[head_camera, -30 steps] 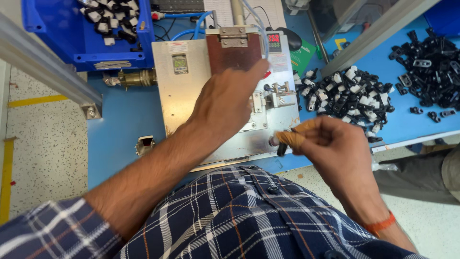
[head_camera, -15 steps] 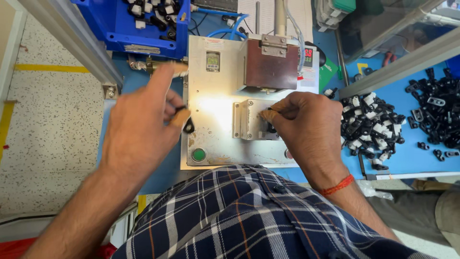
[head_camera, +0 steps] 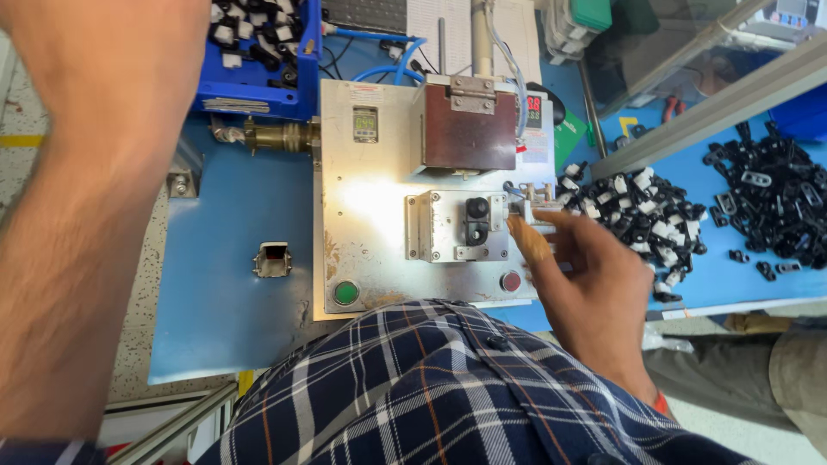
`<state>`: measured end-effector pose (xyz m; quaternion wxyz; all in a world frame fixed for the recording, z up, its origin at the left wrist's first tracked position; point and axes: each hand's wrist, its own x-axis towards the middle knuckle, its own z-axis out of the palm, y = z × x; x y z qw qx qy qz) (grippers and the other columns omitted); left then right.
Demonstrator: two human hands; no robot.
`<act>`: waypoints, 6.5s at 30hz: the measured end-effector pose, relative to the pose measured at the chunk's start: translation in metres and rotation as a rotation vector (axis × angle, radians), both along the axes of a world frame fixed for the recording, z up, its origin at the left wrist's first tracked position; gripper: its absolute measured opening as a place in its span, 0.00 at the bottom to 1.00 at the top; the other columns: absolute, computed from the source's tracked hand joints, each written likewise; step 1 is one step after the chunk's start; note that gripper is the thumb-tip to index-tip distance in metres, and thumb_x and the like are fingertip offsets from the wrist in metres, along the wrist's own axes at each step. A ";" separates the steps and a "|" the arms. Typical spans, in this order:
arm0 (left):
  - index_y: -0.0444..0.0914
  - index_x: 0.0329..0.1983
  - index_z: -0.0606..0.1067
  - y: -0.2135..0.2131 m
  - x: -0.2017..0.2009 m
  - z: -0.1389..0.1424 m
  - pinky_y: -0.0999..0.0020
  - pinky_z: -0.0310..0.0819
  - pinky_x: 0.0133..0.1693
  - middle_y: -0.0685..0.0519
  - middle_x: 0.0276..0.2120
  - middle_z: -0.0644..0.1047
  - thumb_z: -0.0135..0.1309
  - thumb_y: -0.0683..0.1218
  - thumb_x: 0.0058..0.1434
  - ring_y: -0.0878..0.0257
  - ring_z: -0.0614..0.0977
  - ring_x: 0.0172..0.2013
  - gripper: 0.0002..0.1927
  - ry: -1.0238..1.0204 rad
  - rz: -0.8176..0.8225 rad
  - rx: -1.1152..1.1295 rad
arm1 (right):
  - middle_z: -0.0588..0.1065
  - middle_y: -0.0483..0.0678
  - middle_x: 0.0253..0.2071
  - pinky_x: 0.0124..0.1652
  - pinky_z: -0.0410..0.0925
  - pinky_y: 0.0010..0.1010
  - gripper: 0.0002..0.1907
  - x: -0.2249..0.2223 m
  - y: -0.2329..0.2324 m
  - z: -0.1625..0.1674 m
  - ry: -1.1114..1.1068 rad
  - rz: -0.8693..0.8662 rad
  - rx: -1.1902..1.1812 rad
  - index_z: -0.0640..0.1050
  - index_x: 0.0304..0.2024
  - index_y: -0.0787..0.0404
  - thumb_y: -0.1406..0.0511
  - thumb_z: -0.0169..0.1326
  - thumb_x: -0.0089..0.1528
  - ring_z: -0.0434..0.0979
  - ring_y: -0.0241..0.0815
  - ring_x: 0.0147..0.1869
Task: The person picks small black and white plastic switch components from a pile on the workbench, seats one into the fixture of a bench-top pneumatic press machine, and presses the green button to cycle the press, repeating the cycle and setting finished parts aside.
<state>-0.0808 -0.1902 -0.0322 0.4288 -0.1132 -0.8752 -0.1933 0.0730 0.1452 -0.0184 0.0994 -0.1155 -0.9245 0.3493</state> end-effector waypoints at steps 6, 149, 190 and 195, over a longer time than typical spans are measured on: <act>0.35 0.65 0.65 0.060 0.076 -0.018 0.61 0.81 0.40 0.49 0.44 0.79 0.64 0.46 0.62 0.58 0.83 0.42 0.32 -0.699 -0.231 0.445 | 0.82 0.47 0.44 0.43 0.76 0.36 0.37 0.035 0.034 -0.057 -0.649 -0.066 0.240 0.68 0.67 0.32 0.50 0.66 0.56 0.85 0.44 0.42; 0.45 0.58 0.69 0.297 0.082 -0.007 0.53 0.76 0.39 0.54 0.34 0.83 0.61 0.42 0.59 0.53 0.83 0.39 0.24 -0.722 -0.225 0.228 | 0.81 0.56 0.48 0.53 0.72 0.42 0.31 -0.303 0.272 -0.114 -0.080 0.491 0.330 0.78 0.62 0.50 0.60 0.66 0.55 0.82 0.54 0.50; 0.41 0.57 0.71 0.305 0.095 0.002 0.52 0.76 0.37 0.52 0.36 0.83 0.59 0.40 0.58 0.50 0.83 0.38 0.23 -0.721 -0.167 0.156 | 0.81 0.45 0.49 0.42 0.80 0.35 0.30 -0.025 0.285 -0.096 -0.496 0.406 -0.238 0.71 0.65 0.45 0.60 0.57 0.60 0.87 0.42 0.44; 0.38 0.57 0.72 0.286 0.103 -0.006 0.52 0.75 0.42 0.49 0.39 0.79 0.57 0.37 0.58 0.49 0.79 0.43 0.22 -0.586 -0.294 0.055 | 0.80 0.47 0.49 0.52 0.73 0.39 0.46 0.010 0.228 -0.078 -0.779 0.383 0.114 0.55 0.75 0.25 0.54 0.63 0.60 0.83 0.48 0.51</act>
